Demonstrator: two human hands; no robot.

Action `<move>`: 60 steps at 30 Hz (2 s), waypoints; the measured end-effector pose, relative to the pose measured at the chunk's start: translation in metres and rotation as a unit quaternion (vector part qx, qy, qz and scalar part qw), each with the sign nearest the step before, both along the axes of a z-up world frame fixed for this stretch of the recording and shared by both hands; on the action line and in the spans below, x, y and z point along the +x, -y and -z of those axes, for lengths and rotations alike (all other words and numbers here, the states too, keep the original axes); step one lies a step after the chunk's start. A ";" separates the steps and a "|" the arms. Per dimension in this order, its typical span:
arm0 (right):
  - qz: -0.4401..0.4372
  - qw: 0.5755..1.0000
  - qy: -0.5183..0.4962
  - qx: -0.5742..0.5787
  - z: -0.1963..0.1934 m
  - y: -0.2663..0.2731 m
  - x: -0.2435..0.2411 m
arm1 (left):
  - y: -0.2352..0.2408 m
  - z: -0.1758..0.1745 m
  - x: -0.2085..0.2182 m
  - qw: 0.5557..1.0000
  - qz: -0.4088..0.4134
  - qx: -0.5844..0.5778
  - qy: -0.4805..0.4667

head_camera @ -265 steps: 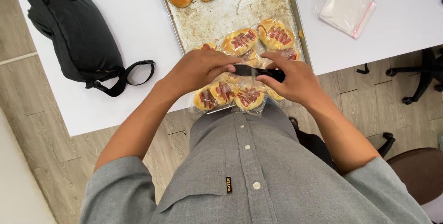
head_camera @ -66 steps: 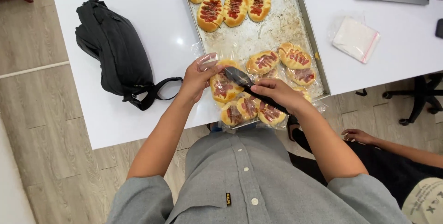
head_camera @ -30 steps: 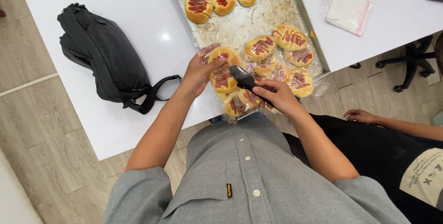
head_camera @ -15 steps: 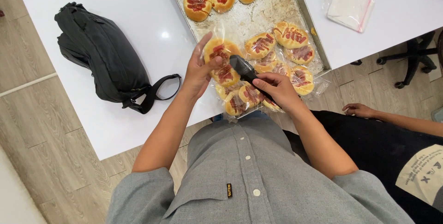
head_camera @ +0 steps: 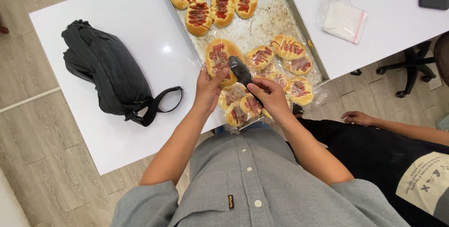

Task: The person uses tongs to pick up baked buns from a tray and places them into clear plastic bags. They repeat this process for multiple buns, arranging the packaged buns on the table.

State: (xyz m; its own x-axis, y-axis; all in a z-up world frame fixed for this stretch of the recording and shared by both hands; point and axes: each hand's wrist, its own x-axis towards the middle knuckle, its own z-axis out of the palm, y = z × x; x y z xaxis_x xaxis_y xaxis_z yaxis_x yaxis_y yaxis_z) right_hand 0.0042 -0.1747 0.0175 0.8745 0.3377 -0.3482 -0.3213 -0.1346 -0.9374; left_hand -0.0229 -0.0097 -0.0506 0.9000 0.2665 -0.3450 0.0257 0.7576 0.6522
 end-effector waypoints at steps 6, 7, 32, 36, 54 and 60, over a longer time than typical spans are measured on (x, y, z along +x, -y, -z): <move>0.014 1.000 0.017 0.015 0.004 -0.006 -0.001 | 0.011 0.000 0.007 0.996 -0.014 -0.092 -0.012; 0.023 0.999 0.017 0.015 0.008 -0.005 0.000 | 0.005 -0.005 0.008 0.996 -0.004 -0.092 -0.014; -0.084 0.974 -0.153 -0.143 -0.031 0.143 0.024 | 0.014 0.014 0.093 0.986 0.097 -0.030 -0.135; -0.131 0.971 -0.182 -0.078 -0.023 0.162 0.037 | 0.063 -0.031 0.133 0.981 0.141 0.006 -0.130; 0.041 0.872 0.171 -0.456 0.104 0.252 0.280 | 0.125 -0.073 0.099 0.702 0.236 0.654 -0.157; -0.037 0.807 0.283 -0.517 0.115 0.228 0.314 | 0.141 -0.071 0.092 0.744 0.173 0.626 -0.158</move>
